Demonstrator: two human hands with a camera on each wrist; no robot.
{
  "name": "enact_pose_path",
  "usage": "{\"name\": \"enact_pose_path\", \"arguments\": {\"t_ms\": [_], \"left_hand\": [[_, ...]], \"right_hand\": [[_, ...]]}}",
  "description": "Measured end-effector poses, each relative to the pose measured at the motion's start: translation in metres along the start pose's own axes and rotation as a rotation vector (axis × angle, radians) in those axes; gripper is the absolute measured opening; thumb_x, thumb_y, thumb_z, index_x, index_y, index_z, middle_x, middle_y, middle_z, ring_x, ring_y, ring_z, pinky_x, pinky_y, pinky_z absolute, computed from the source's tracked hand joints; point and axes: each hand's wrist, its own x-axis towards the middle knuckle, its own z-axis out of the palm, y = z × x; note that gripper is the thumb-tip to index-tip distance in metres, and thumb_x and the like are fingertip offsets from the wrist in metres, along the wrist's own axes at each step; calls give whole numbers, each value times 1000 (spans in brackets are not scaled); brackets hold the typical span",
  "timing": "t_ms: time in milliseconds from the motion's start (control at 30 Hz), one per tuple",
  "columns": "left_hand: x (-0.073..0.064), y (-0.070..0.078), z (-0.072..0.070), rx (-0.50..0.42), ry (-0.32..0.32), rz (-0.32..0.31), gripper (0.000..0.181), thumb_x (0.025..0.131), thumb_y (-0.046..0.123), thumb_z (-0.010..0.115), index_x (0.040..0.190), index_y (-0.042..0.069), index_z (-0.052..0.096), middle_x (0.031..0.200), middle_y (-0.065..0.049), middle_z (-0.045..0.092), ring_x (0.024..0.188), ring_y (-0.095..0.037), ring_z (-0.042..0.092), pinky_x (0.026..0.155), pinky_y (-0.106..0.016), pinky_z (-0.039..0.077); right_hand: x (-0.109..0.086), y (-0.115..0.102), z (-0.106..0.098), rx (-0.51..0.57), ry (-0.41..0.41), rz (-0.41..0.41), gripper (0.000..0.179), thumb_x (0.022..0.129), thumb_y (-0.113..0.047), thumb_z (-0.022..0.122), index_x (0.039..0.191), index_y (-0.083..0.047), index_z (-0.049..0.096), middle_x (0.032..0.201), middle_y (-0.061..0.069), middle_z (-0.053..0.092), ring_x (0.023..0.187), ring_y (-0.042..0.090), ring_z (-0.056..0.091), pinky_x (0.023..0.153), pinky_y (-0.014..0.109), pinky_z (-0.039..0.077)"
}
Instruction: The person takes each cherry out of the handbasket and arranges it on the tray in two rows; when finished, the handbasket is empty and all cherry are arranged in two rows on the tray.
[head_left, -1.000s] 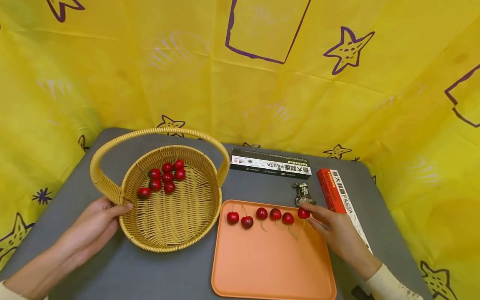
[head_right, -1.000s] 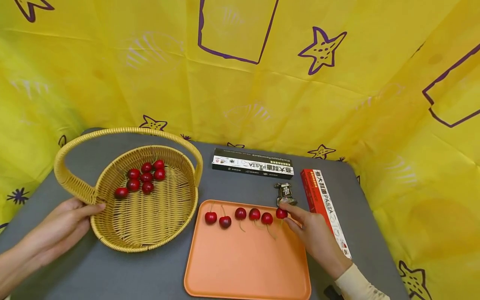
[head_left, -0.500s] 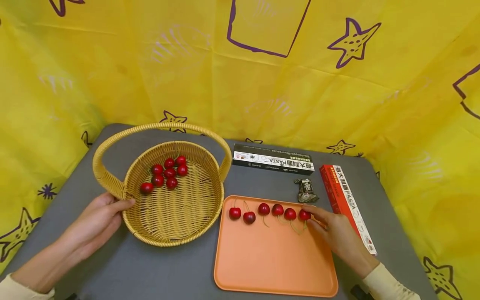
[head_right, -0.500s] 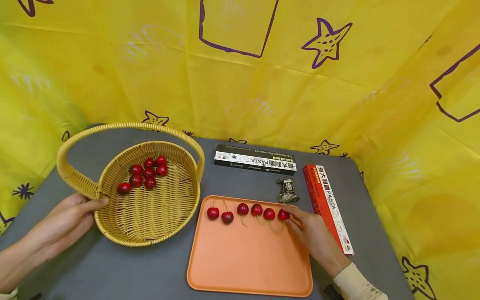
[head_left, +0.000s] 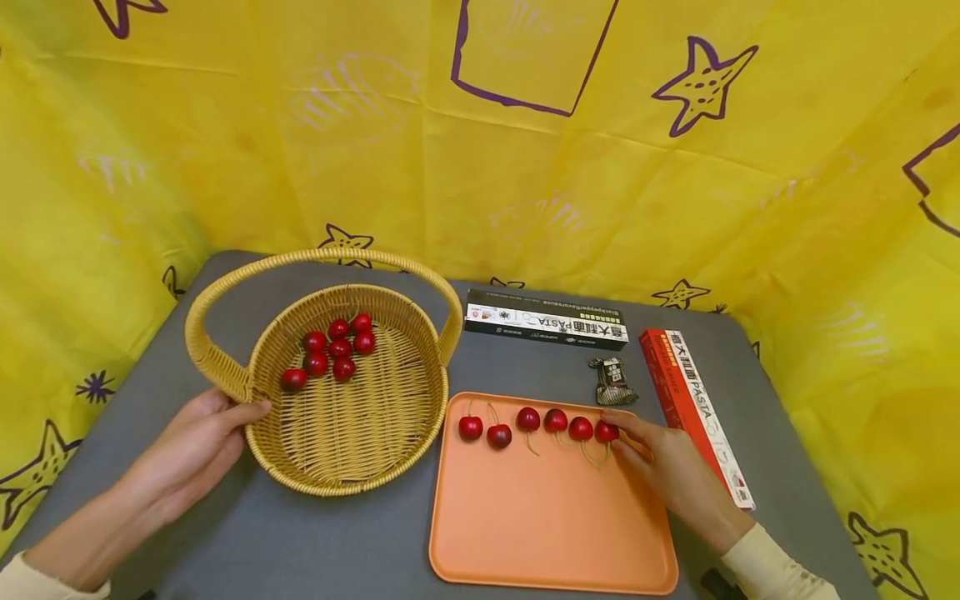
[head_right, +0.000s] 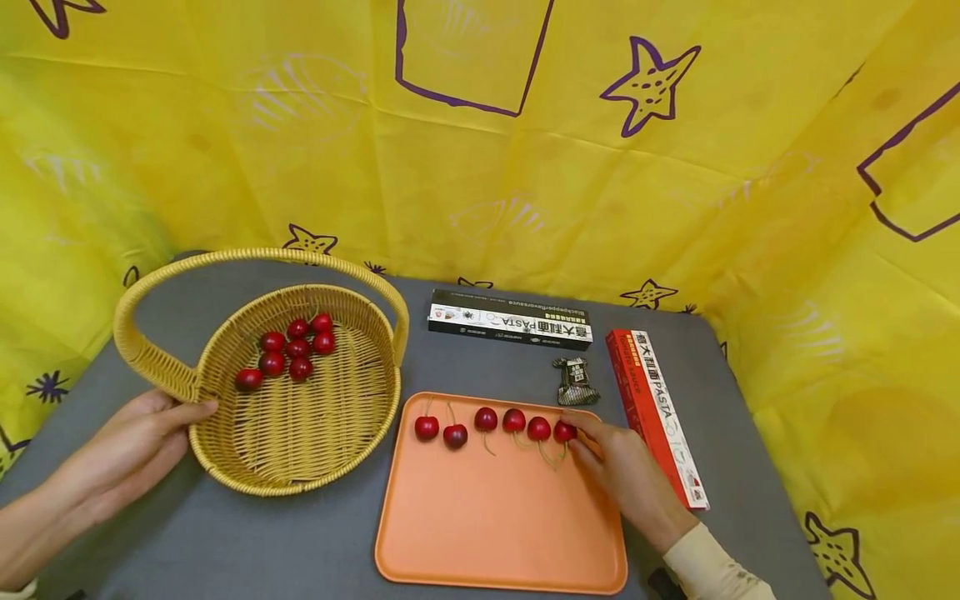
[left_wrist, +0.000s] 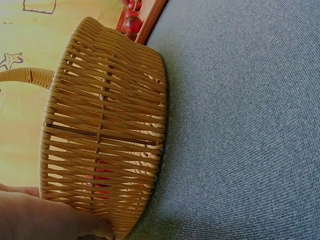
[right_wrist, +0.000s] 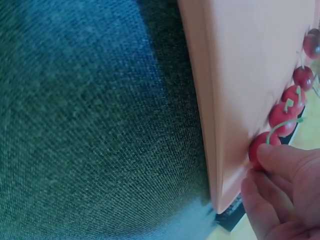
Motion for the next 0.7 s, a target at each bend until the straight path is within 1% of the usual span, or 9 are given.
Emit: {"name": "enact_pose_path", "arguments": {"t_ms": [100,200,300,367,433,533,633,700], "left_hand": [[-8,0,-2,-6,25,8,69,113,12,48,163,-5,4,166,-12,16,155,-17,16,121,-21,28],[-11,2,-2,-4,45,19,65,113,10,48,161,-6,8,162,-12,21,150,-15,23,111,-17,34],[-10,7,4,8,60,25,60,112,8,48,159,-8,13,157,-13,28,144,-12,32,106,-16,38],[-8,11,10,16,63,23,59,111,6,48,158,-10,14,157,-16,29,141,-11,37,105,-16,40],[-6,16,16,22,62,18,58,111,6,47,157,-11,16,157,-18,30,139,-10,39,104,-16,42],[-6,22,22,28,60,7,59,111,6,46,158,-11,15,160,-22,27,144,-18,35,107,-19,42],[-9,25,23,35,68,-4,59,111,5,44,159,-11,15,163,-24,26,150,-26,28,114,-24,39],[-12,26,23,36,78,-10,59,110,5,44,159,-11,16,163,-24,26,151,-28,26,115,-26,37]], "right_hand": [[5,-4,1,5,-23,-8,49,91,-13,85,136,-21,71,116,0,78,90,18,78,72,35,64],[7,-7,0,-2,-31,-15,49,91,-12,85,137,-21,71,114,1,79,87,17,77,69,34,64],[6,-9,-7,-18,-13,-25,50,89,-11,86,136,-19,72,109,1,79,79,13,73,65,32,62],[6,-11,-14,-27,11,-43,51,87,-10,88,135,-17,72,110,4,79,81,17,75,66,34,63],[8,-17,-23,-26,40,-72,53,84,-8,89,134,-15,73,110,4,79,83,21,77,66,32,63],[22,-35,-36,17,59,-134,57,82,-5,90,136,-16,73,120,5,78,94,29,78,68,24,61],[45,-65,-43,103,44,-228,61,83,-1,88,139,-19,71,128,1,75,97,25,78,71,14,57],[62,-89,-43,185,23,-309,61,84,3,86,140,-18,71,132,-1,74,99,21,77,74,12,56]]}}
